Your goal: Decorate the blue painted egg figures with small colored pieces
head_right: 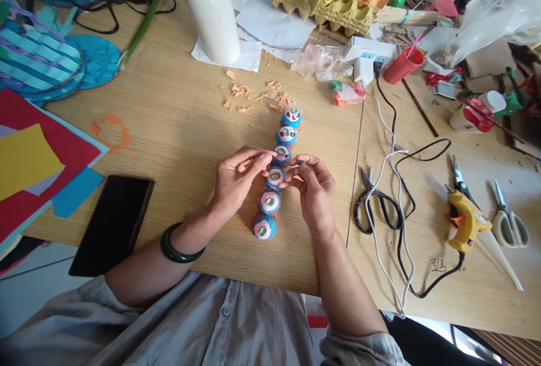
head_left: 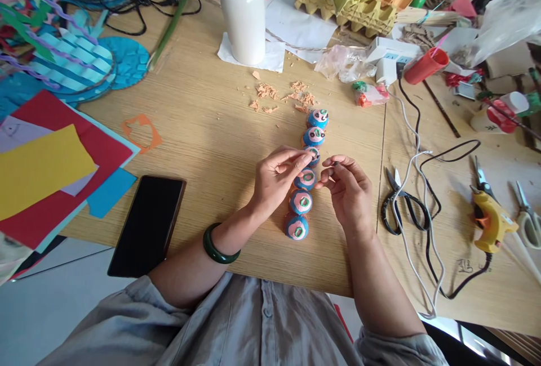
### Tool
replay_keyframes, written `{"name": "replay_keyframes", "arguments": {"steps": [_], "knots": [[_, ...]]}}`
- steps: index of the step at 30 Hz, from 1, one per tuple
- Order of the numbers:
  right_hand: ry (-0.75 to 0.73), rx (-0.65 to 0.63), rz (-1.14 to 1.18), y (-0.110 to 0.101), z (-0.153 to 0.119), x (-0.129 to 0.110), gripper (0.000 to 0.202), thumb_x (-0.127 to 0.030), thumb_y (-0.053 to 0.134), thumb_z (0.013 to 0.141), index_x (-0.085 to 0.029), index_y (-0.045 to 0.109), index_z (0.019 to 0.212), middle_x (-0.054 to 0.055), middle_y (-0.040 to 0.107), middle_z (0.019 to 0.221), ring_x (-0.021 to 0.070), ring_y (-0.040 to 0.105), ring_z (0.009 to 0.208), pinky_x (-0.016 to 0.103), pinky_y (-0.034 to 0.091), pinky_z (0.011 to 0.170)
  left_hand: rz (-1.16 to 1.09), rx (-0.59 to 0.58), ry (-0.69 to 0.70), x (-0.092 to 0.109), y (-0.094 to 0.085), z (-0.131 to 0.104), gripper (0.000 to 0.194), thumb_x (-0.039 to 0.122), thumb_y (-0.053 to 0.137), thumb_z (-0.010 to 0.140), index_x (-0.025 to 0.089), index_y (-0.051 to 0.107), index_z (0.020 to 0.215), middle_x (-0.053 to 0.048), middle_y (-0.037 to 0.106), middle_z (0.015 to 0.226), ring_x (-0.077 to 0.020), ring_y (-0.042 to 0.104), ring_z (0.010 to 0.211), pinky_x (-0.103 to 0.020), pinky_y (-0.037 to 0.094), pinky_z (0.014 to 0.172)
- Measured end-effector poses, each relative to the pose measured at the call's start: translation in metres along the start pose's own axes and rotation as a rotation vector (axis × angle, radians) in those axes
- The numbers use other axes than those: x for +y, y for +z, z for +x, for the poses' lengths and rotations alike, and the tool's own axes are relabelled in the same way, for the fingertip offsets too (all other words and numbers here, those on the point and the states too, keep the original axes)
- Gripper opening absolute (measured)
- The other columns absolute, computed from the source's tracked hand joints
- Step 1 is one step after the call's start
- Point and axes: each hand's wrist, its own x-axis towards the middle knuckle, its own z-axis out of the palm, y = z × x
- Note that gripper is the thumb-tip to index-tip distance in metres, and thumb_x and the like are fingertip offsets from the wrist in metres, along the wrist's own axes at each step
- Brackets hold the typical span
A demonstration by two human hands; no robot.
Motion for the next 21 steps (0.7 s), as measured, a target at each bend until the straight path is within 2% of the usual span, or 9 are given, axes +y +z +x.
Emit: {"name": "replay_keyframes", "arguments": {"steps": [3, 5, 10, 13, 16, 21], "knots": [[0.028, 0.045, 0.038, -0.001, 0.001, -0.004, 0.015, -0.022, 0.076, 0.075, -0.022, 0.074, 0.090, 0.000, 0.070, 0.094, 0.0084, 0.064, 0.068, 0.021, 0.060, 0.057, -0.036, 0.058, -0.043, -0.001, -0.001, 0.002, 0.019, 0.040, 0.076, 0.090, 0.022, 0.082, 0.093, -0.004, 0.077, 0.095, -0.0116, 0.070, 0.076, -0.019, 0.058, 0.059], [0.023, 0.076, 0.058, -0.002, 0.002, -0.005, 0.016, -0.024, 0.077, 0.075, -0.021, 0.074, 0.090, 0.000, 0.070, 0.095, 0.0085, 0.064, 0.071, 0.020, 0.060, 0.057, -0.068, 0.098, -0.082, -0.002, -0.002, 0.003, 0.019, 0.040, 0.077, 0.089, 0.023, 0.082, 0.094, -0.004, 0.077, 0.097, -0.0105, 0.068, 0.072, -0.020, 0.058, 0.058], [0.006, 0.069, 0.020, -0.002, 0.002, -0.004, 0.016, -0.032, 0.081, 0.078, -0.020, 0.074, 0.086, -0.002, 0.064, 0.079, 0.0067, 0.057, 0.061, 0.018, 0.054, 0.049, -0.153, 0.145, -0.146, -0.003, -0.001, 0.005, 0.017, 0.036, 0.083, 0.083, 0.021, 0.081, 0.090, -0.003, 0.078, 0.095, -0.0084, 0.065, 0.067, -0.019, 0.056, 0.057], [-0.032, 0.049, -0.045, -0.001, 0.000, 0.000, 0.017, -0.033, 0.082, 0.079, -0.021, 0.074, 0.088, -0.004, 0.061, 0.071, 0.0063, 0.051, 0.054, 0.018, 0.050, 0.045, -0.112, 0.082, -0.145, -0.001, 0.000, 0.003, 0.021, 0.040, 0.081, 0.085, 0.020, 0.079, 0.088, -0.001, 0.075, 0.083, -0.0069, 0.061, 0.060, -0.018, 0.052, 0.054], [-0.132, -0.002, -0.158, 0.000, -0.005, 0.004, 0.016, -0.034, 0.080, 0.085, -0.024, 0.074, 0.096, -0.006, 0.058, 0.066, 0.0079, 0.053, 0.053, 0.021, 0.052, 0.048, -0.018, -0.011, -0.094, 0.004, 0.002, -0.001, 0.027, 0.046, 0.079, 0.086, 0.019, 0.076, 0.084, -0.001, 0.072, 0.077, -0.0068, 0.058, 0.057, -0.019, 0.048, 0.052], [-0.264, -0.086, -0.361, 0.002, -0.015, 0.008, 0.018, -0.036, 0.078, 0.088, -0.027, 0.076, 0.103, -0.003, 0.064, 0.080, 0.0098, 0.059, 0.059, 0.026, 0.055, 0.053, 0.076, -0.116, 0.015, 0.008, 0.003, -0.004, 0.030, 0.049, 0.074, 0.089, 0.020, 0.074, 0.080, -0.001, 0.070, 0.077, -0.0090, 0.059, 0.061, -0.023, 0.049, 0.057]]}}
